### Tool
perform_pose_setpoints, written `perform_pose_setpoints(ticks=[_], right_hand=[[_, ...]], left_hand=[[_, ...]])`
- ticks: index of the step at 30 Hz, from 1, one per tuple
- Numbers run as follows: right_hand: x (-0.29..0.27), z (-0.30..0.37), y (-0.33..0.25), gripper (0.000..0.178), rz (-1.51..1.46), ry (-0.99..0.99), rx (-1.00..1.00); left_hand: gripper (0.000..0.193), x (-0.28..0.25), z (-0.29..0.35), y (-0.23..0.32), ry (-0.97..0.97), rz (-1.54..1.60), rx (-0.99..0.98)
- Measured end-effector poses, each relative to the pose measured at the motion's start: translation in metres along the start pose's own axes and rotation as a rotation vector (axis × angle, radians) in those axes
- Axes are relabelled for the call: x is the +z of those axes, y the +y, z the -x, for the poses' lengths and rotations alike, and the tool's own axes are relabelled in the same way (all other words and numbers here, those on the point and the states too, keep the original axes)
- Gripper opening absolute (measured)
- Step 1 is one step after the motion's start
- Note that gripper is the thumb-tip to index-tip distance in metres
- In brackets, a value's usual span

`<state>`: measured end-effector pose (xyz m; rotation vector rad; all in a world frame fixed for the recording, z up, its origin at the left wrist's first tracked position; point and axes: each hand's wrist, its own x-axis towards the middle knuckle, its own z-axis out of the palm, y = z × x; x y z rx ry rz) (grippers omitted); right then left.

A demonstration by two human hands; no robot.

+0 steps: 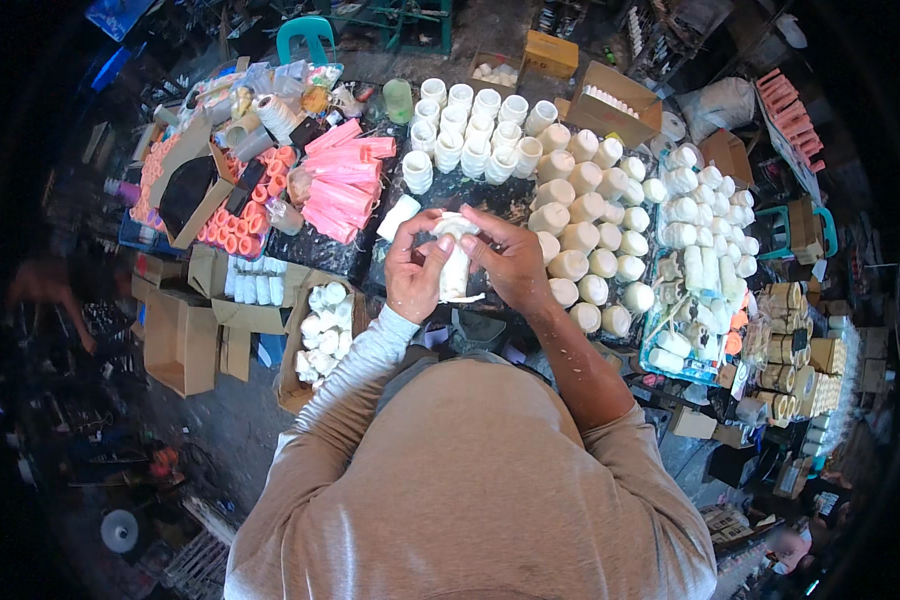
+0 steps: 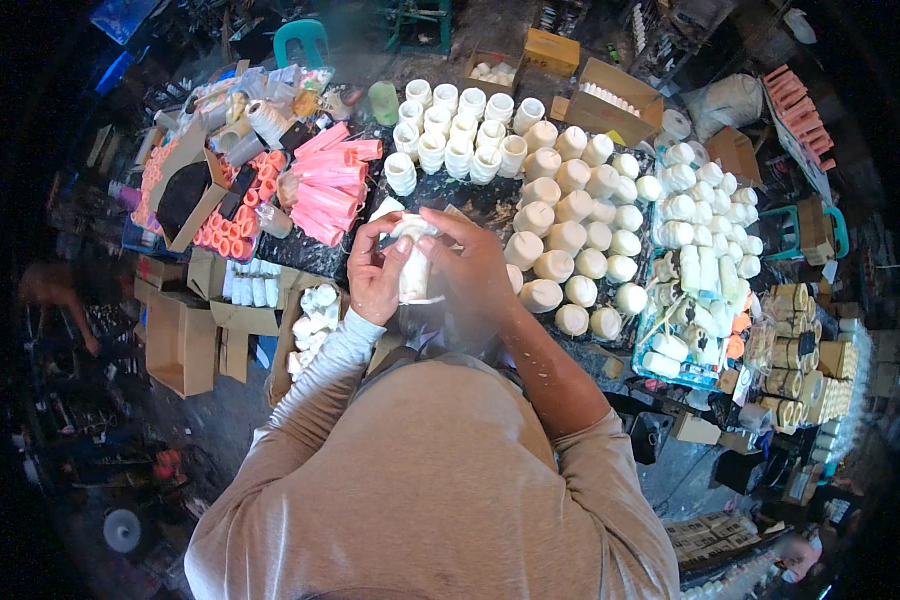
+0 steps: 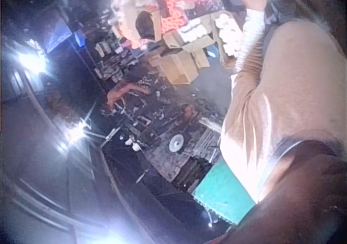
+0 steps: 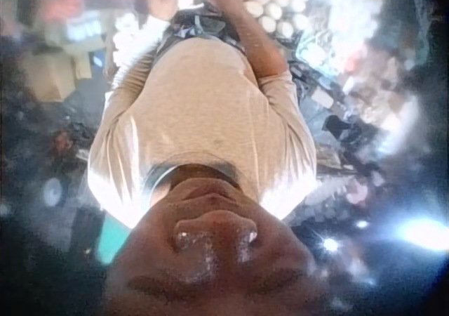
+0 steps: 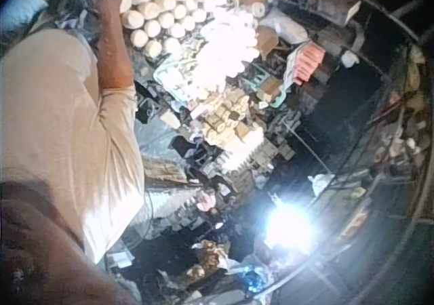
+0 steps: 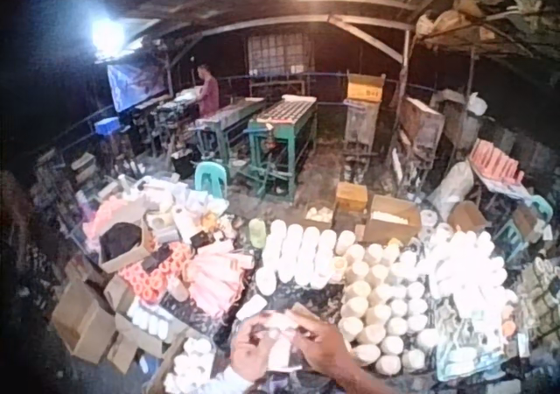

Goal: The person assembles white cylindrical candle bodies by inserting wicks and securing them with a small wooden block. They repeatedly pick up candle bodies, insert wicks, and place finished units on the table. The workspace contains many pre-made candle bodies and pink candle components.

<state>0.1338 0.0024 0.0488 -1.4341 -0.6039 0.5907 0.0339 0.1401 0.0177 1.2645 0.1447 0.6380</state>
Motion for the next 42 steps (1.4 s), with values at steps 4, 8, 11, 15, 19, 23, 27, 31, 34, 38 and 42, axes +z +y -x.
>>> perform_pose_setpoints(ticks=[4, 8, 11, 15, 19, 23, 27, 31, 34, 38, 42], right_hand=[[0.006, 0.003, 0.009, 0.023, 0.170, 0.225, -0.201], [0.002, 0.007, 0.016, 0.010, 0.320, 0.308, -0.281], [-0.004, 0.005, 0.021, 0.007, 0.341, 0.305, -0.394], [-0.016, 0.002, 0.031, 0.026, 0.379, 0.186, -0.463], [-0.028, 0.019, 0.027, 0.059, 0.230, 0.042, -0.347], [-0.036, 0.030, 0.021, 0.055, 0.232, 0.096, -0.301], [-0.037, 0.027, 0.025, 0.038, 0.374, 0.222, -0.376], [-0.032, 0.021, 0.035, 0.028, 0.345, 0.436, -0.404], [-0.027, 0.023, 0.040, 0.024, 0.262, 0.481, -0.387], [-0.026, 0.025, 0.043, 0.024, 0.203, 0.561, -0.338], [-0.028, 0.025, 0.042, 0.025, 0.161, 0.585, -0.317]], left_hand=[[0.034, 0.012, -0.004, 0.000, 0.041, -0.123, 0.032], [0.032, 0.019, -0.001, 0.000, 0.039, -0.206, -0.040], [0.022, 0.017, -0.003, -0.004, 0.003, -0.329, 0.077], [0.028, 0.010, -0.008, -0.011, -0.100, -0.259, 0.005], [0.036, 0.006, -0.008, -0.017, -0.046, -0.244, -0.047], [0.019, 0.008, -0.006, -0.028, -0.099, -0.037, -0.175], [0.027, 0.009, -0.009, -0.032, -0.120, -0.619, 0.063], [0.029, 0.007, -0.005, -0.037, -0.171, -0.514, 0.218], [0.029, 0.000, -0.006, -0.043, -0.141, -0.598, 0.140], [0.029, -0.004, -0.011, -0.051, -0.129, -0.577, 0.138], [0.029, 0.001, -0.017, -0.046, -0.107, -0.554, 0.104]])
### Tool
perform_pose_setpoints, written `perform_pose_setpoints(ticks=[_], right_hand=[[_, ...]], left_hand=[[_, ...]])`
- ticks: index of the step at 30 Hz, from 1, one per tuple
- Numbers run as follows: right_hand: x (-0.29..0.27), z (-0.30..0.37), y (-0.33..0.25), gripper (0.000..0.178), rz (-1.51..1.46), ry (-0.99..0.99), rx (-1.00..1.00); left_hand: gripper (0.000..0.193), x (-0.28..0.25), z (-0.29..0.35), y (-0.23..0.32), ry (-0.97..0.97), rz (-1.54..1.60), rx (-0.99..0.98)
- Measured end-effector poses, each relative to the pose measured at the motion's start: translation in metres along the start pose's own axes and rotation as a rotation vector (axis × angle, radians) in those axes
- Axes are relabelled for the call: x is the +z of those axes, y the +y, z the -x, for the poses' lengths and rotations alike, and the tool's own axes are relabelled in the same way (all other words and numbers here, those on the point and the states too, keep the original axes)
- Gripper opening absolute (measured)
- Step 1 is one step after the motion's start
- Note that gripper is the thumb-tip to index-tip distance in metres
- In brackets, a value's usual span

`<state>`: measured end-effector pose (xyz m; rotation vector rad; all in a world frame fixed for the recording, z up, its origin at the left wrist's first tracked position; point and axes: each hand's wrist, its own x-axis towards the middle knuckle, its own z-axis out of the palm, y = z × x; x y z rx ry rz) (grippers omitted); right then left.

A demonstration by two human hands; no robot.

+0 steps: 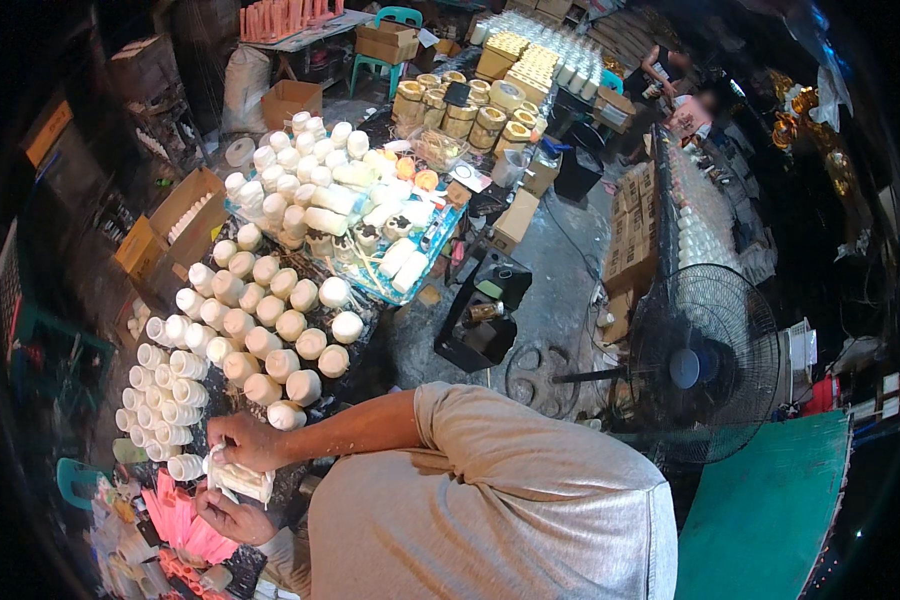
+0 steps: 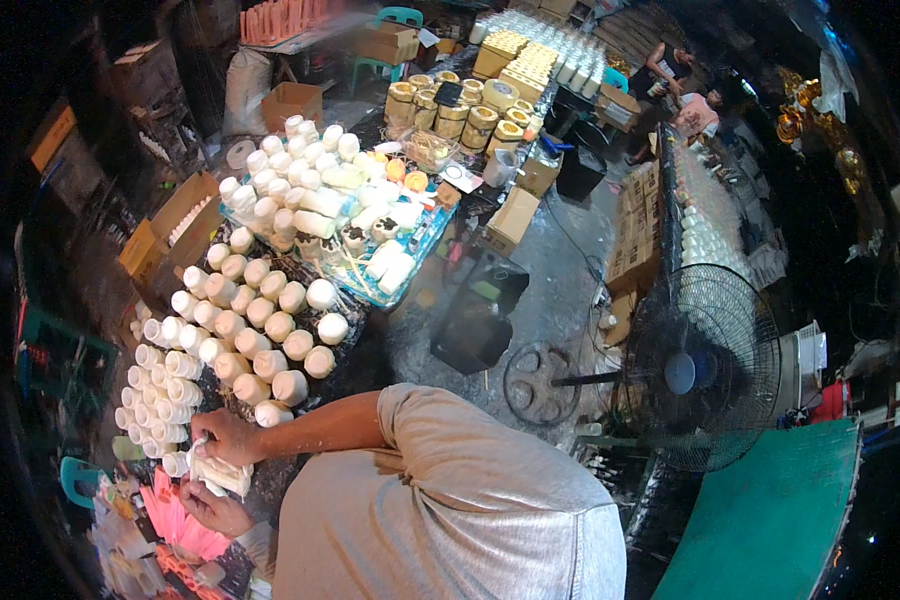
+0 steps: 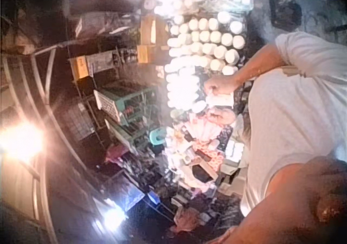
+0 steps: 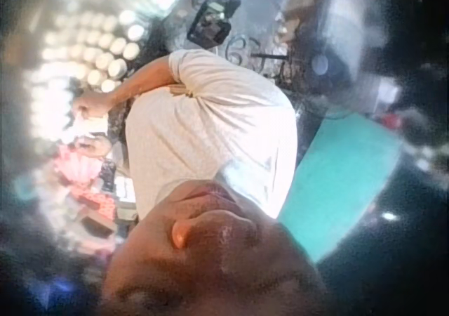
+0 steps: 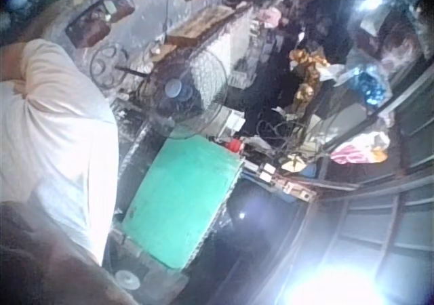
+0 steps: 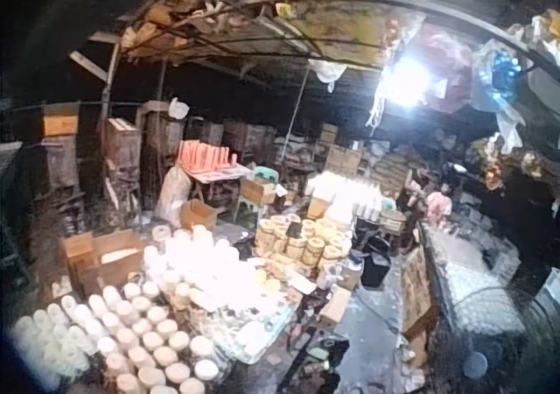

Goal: The person assembles white cylindrical candle bodies by inserting wicks and securing them with a small wooden block. They repeatedly pick up candle bodies, insert wicks, and place finished units on the table. The workspace contains many pre-made candle bodies and pink candle components.

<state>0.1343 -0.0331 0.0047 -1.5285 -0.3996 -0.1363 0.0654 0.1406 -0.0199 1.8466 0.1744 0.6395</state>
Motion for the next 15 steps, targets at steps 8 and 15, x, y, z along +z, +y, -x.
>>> perform_pose_setpoints(ticks=[8, 15], right_hand=[[0.001, 0.015, 0.012, 0.021, 0.047, 0.150, 0.153], [-0.003, 0.022, 0.034, 0.014, -0.003, 0.050, 0.297]], left_hand=[[0.036, 0.017, 0.020, 0.025, -0.106, -0.063, -0.030], [0.108, 0.014, 0.052, 0.019, -0.448, 0.493, -0.276]])
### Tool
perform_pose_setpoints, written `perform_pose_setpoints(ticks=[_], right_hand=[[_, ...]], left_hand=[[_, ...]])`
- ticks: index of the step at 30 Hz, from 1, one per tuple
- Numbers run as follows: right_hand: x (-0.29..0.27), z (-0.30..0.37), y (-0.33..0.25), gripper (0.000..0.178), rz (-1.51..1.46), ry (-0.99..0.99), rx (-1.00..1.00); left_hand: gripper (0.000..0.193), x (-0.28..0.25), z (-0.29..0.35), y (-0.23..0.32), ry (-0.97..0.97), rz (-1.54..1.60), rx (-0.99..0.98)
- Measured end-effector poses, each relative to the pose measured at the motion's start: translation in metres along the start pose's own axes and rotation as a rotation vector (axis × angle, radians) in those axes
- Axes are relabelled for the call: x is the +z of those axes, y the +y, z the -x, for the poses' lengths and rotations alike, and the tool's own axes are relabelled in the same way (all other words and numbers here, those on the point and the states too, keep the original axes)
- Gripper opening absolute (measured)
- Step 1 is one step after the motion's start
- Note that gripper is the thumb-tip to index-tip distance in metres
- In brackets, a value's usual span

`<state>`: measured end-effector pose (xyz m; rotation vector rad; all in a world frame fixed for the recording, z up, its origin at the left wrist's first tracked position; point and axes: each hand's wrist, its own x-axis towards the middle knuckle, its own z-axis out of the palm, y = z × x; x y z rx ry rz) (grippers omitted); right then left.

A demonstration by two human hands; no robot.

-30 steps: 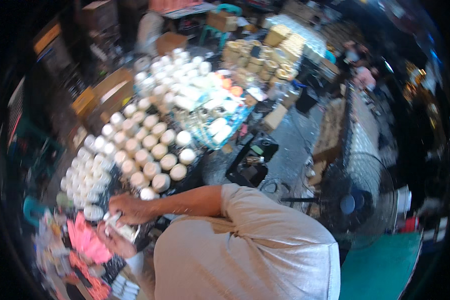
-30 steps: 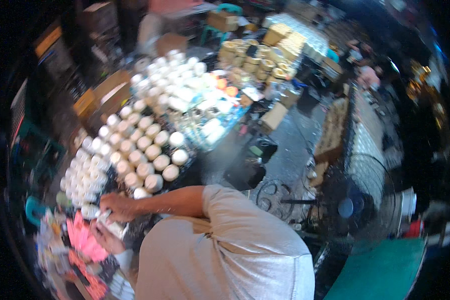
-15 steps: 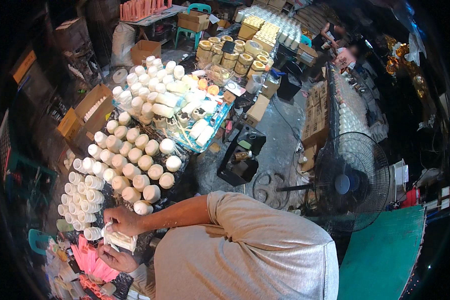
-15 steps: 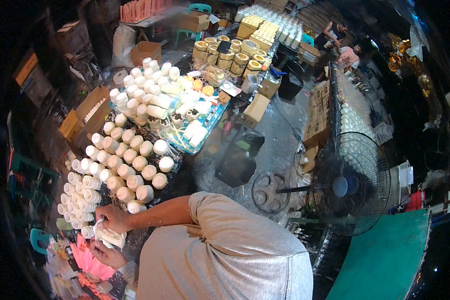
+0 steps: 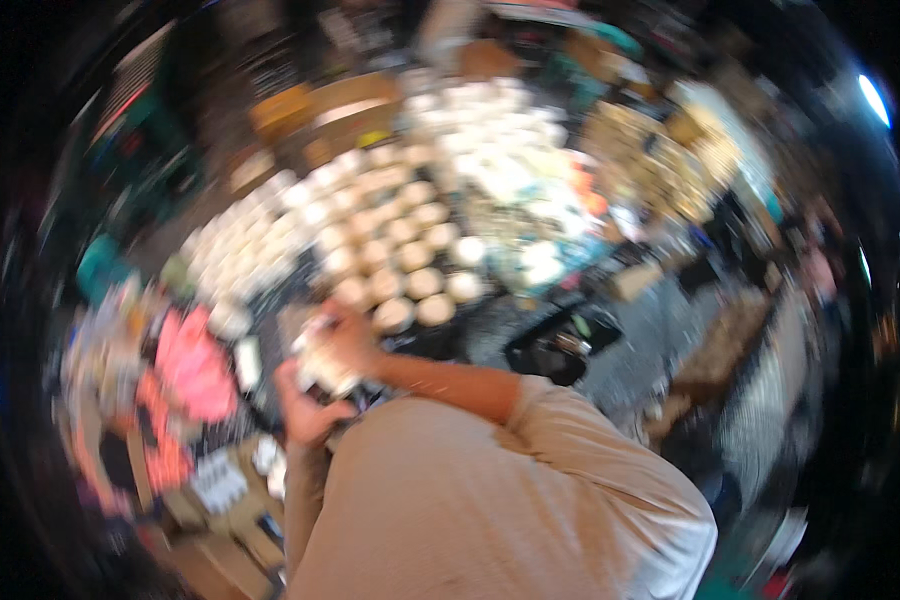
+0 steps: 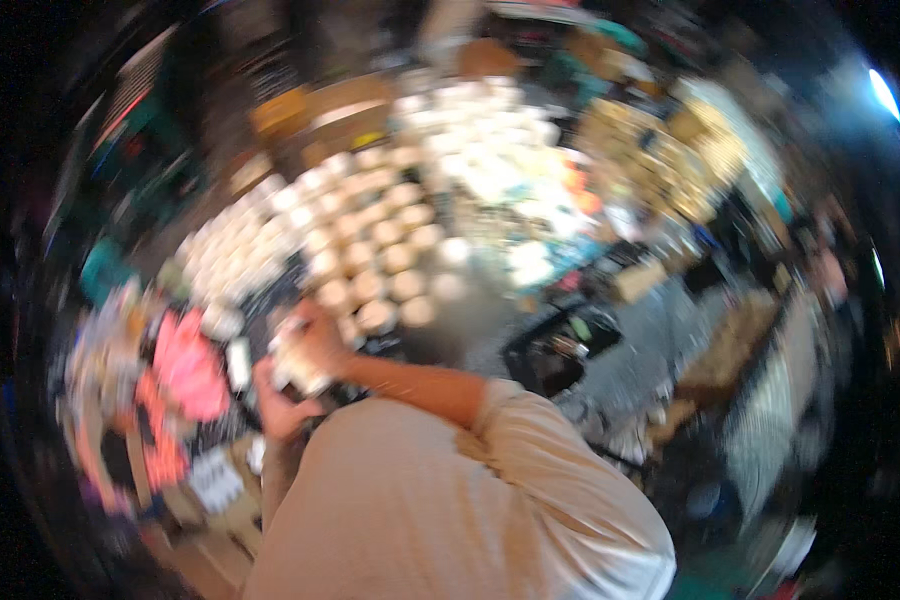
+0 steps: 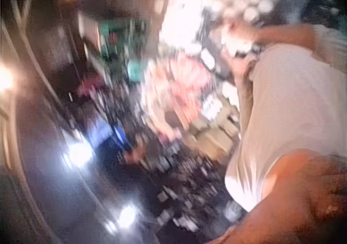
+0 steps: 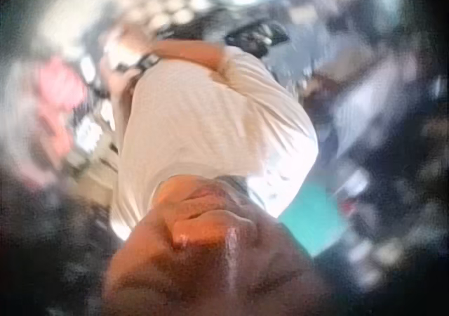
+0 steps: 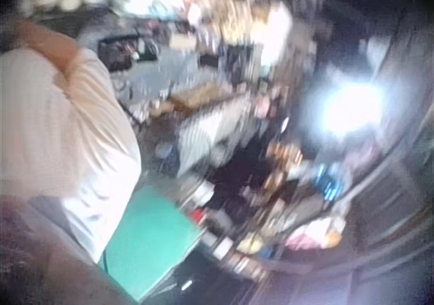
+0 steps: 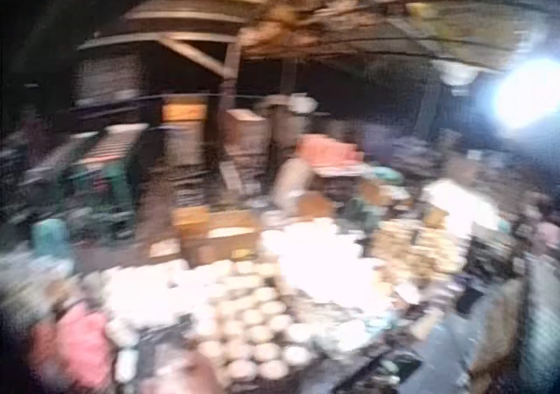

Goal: The person assembles white cylindrical candle bodies by inserting wicks and securing them with a small wooden block. They repeatedly pick up candle bodies, insert wicks, and place finished units on the table. The workspace contains many pre-made candle bodies and pink candle components.

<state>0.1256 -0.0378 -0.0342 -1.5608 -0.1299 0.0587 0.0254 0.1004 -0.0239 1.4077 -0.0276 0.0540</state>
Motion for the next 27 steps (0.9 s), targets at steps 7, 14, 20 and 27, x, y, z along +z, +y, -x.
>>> perform_pose_setpoints(ticks=[7, 14, 20, 27], right_hand=[[-0.015, 0.012, -0.029, 0.017, -0.038, -0.264, 0.159], [-0.050, 0.001, -0.078, 0.089, -0.203, -0.854, 0.412], [-0.053, 0.009, -0.106, 0.110, -0.252, -0.901, 0.442], [-0.052, -0.004, -0.104, 0.123, -0.244, -0.908, 0.347]], left_hand=[[0.095, 0.010, 0.010, 0.027, 0.182, -0.468, 0.041], [0.087, 0.014, 0.006, 0.063, 0.200, -0.207, -0.094], [0.075, 0.008, 0.015, 0.084, 0.131, -0.324, -0.098], [0.120, 0.001, 0.007, 0.085, 0.003, 0.195, -0.173]])
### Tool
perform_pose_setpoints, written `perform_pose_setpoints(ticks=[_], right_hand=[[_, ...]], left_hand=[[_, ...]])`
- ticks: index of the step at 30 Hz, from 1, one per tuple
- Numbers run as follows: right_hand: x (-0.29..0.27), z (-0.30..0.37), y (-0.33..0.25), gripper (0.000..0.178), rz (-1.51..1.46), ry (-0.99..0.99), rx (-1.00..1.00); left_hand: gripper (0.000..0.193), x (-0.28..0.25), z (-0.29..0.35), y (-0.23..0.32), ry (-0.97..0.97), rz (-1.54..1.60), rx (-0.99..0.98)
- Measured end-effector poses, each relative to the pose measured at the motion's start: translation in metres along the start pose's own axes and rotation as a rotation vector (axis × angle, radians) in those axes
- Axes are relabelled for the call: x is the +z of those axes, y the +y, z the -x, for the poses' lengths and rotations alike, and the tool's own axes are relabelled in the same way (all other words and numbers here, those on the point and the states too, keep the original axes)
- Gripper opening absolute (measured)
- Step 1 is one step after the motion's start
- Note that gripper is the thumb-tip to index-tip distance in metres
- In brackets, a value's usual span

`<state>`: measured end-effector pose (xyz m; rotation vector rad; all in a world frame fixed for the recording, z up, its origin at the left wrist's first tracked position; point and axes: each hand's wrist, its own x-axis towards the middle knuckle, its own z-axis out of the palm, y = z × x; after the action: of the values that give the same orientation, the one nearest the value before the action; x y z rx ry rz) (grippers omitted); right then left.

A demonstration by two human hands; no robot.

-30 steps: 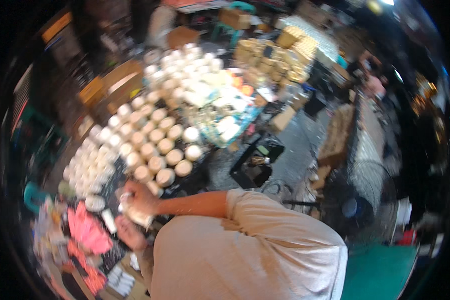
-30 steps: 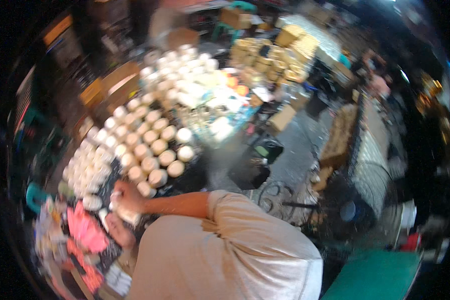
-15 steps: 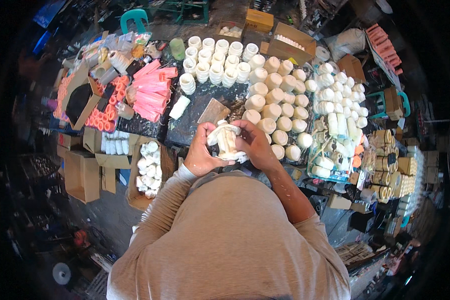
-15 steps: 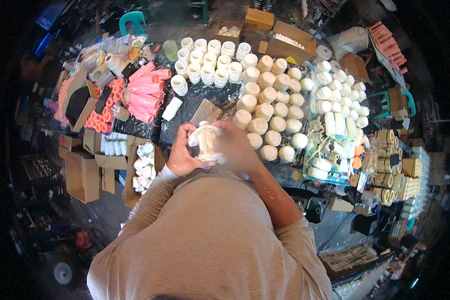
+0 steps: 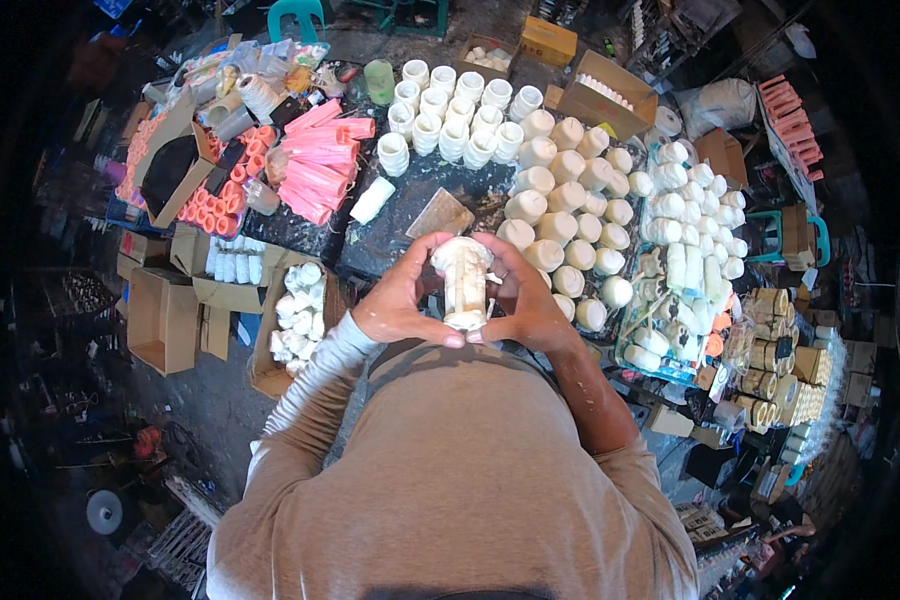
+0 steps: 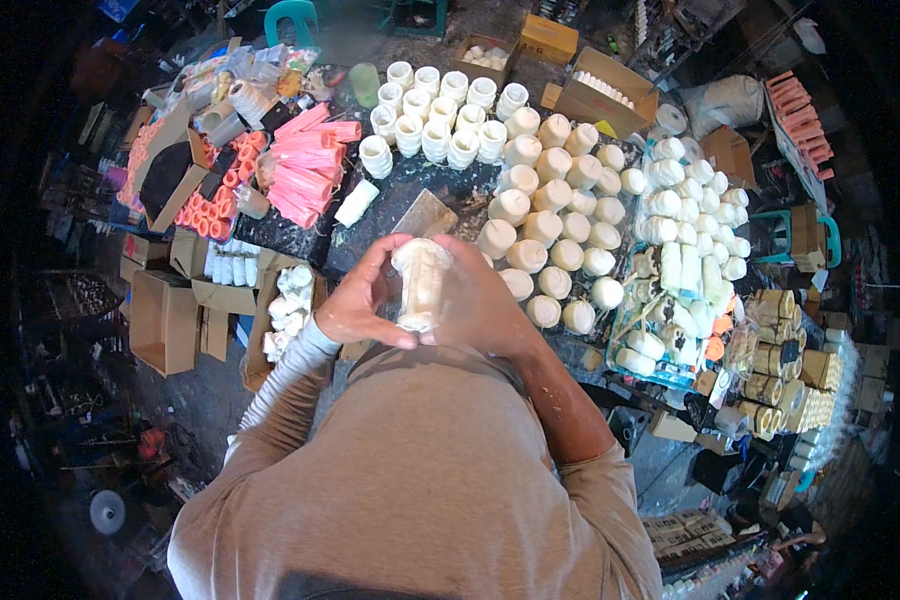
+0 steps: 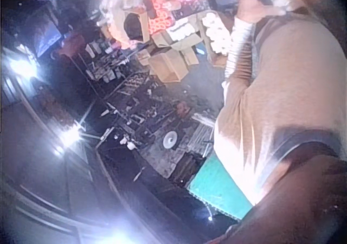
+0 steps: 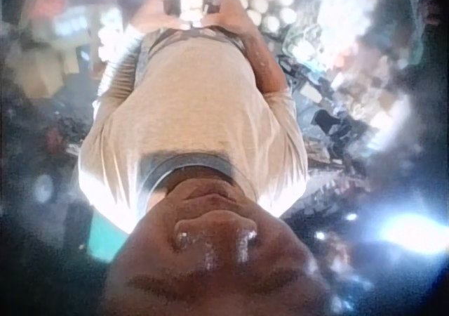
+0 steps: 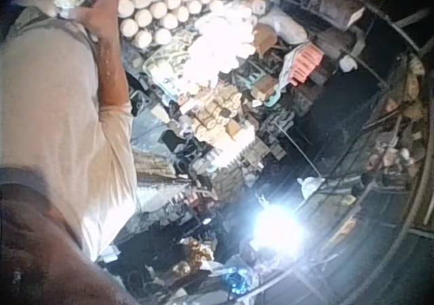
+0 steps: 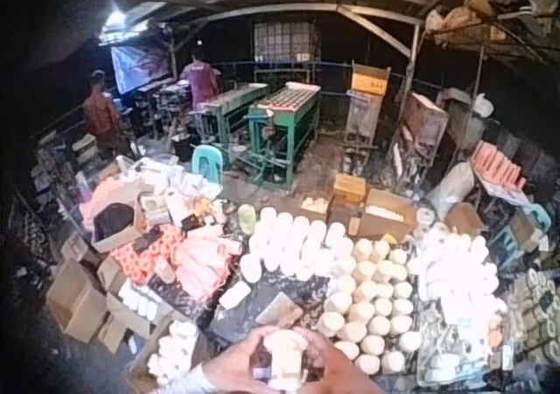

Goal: The person assembles white cylindrical candle bodies by inserting wicks and securing them with a small wooden block. They repeatedly pick up candle bodies, insert wicks, and place finished units on the table. The workspace contains many pre-made candle bodies and pink candle components.

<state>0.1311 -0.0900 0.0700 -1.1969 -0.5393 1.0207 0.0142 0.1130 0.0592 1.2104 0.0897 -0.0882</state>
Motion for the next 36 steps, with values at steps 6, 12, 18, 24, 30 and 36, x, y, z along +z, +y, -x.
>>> perform_pose_setpoints(ticks=[6, 12, 18, 24, 30, 36], right_hand=[[-0.007, 0.004, 0.006, 0.119, 0.292, -0.007, -0.045], [-0.005, 0.008, 0.007, 0.105, 0.311, 0.077, -0.133], [-0.003, -0.011, 0.023, 0.060, 1.029, 0.088, -0.411], [-0.001, -0.029, 0.057, 0.070, 0.352, 0.267, -0.288], [-0.005, -0.037, 0.079, 0.036, 0.099, 0.265, -0.077], [0.001, -0.048, 0.088, 0.030, -0.208, 0.448, -0.031]], left_hand=[[0.123, -0.003, -0.003, -0.014, 0.037, -0.290, 0.024], [0.110, -0.001, -0.002, -0.010, 0.008, 0.087, 0.058], [0.061, 0.012, -0.007, -0.028, 0.169, 0.491, -0.287], [0.055, -0.010, -0.019, -0.063, 0.380, -0.393, 0.221], [0.054, -0.025, -0.017, -0.081, 0.272, -0.375, 0.279], [0.038, -0.024, -0.033, -0.083, 0.476, -0.420, 0.355]])
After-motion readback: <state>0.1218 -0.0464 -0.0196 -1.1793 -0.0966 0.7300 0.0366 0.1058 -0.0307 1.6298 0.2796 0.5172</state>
